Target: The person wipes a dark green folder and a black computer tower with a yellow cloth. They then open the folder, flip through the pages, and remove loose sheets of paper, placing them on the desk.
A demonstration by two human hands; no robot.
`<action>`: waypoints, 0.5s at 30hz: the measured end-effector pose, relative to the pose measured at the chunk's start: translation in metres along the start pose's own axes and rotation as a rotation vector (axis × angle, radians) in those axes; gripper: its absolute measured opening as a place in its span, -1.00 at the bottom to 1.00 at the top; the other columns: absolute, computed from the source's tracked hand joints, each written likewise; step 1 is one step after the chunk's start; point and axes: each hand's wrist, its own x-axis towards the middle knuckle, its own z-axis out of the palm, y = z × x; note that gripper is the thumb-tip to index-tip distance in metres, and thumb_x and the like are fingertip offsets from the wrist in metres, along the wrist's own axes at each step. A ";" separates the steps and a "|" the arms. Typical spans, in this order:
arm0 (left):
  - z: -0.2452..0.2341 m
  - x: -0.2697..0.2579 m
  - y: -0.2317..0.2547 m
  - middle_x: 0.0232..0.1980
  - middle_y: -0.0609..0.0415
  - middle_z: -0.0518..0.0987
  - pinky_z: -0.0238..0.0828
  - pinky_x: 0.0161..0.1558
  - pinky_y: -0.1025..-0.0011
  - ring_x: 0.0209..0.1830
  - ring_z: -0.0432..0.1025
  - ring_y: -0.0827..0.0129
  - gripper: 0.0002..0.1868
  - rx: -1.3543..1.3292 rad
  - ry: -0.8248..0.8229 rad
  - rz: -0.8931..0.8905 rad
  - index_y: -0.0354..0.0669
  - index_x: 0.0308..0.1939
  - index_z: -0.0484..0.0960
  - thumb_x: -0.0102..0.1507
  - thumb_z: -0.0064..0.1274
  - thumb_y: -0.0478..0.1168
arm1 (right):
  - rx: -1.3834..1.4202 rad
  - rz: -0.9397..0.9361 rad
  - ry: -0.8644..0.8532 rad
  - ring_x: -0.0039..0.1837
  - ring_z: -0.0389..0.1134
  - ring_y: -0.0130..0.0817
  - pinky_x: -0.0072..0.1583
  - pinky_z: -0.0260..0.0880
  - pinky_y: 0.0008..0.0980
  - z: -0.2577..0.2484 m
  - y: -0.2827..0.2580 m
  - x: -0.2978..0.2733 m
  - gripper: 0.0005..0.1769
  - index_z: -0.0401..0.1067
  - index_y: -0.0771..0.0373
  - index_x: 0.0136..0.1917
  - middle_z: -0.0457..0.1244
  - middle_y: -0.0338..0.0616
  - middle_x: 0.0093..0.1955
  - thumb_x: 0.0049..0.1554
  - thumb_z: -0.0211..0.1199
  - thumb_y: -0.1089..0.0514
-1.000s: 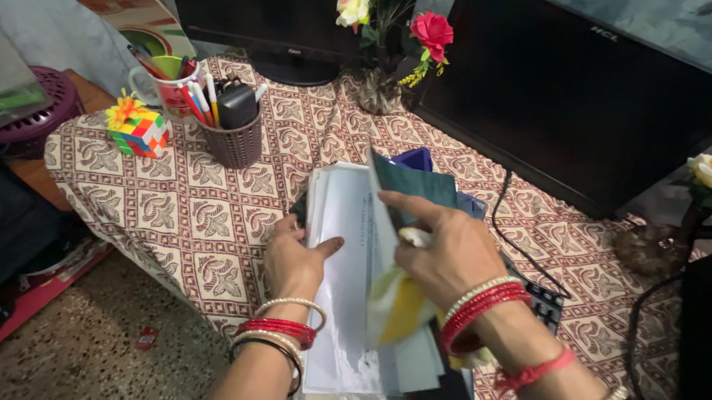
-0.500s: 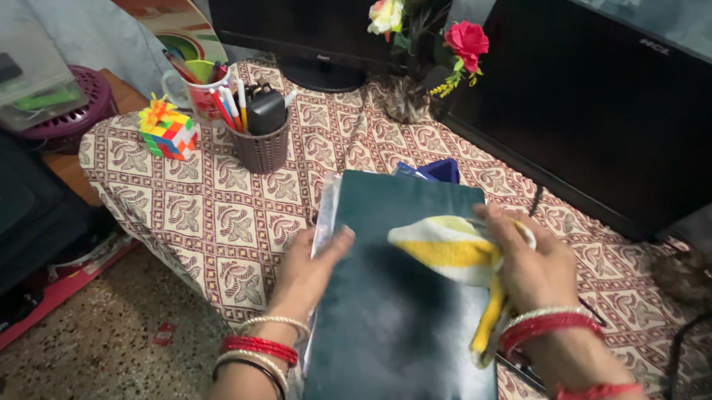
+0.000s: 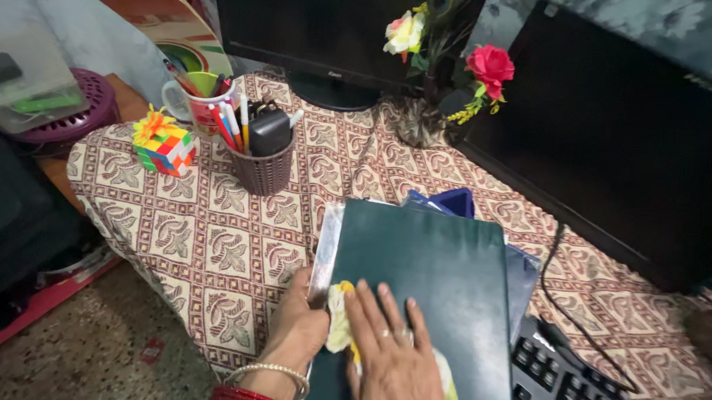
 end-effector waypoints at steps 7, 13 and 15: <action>0.001 -0.001 0.002 -0.02 0.02 0.70 0.45 0.06 0.32 -0.05 0.54 0.26 -0.33 0.052 0.086 -0.079 0.00 0.19 0.48 0.03 0.42 -0.30 | -0.142 0.345 -0.012 0.64 -0.12 -0.27 0.55 -0.30 -0.06 0.007 0.047 0.072 -0.28 0.05 0.04 0.56 -0.05 -0.27 0.63 0.15 0.05 -0.02; -0.002 -0.022 0.030 0.00 -0.02 0.70 0.46 0.08 0.27 -0.04 0.56 0.20 -0.34 0.153 0.117 -0.189 0.06 0.21 0.47 0.06 0.41 -0.22 | -0.147 0.563 0.025 0.65 -0.19 -0.24 0.53 -0.28 -0.06 -0.013 0.104 0.046 -0.31 -0.05 0.01 0.62 -0.09 -0.22 0.65 0.26 -0.14 -0.08; -0.002 -0.025 0.034 0.01 -0.01 0.70 0.46 0.09 0.27 -0.02 0.57 0.19 -0.34 0.183 0.116 -0.191 0.07 0.21 0.48 0.07 0.41 -0.19 | -0.244 0.528 0.111 0.64 -0.19 -0.18 0.53 -0.28 -0.05 -0.013 0.102 0.025 -0.30 -0.05 0.06 0.61 -0.09 -0.17 0.65 0.24 -0.16 -0.08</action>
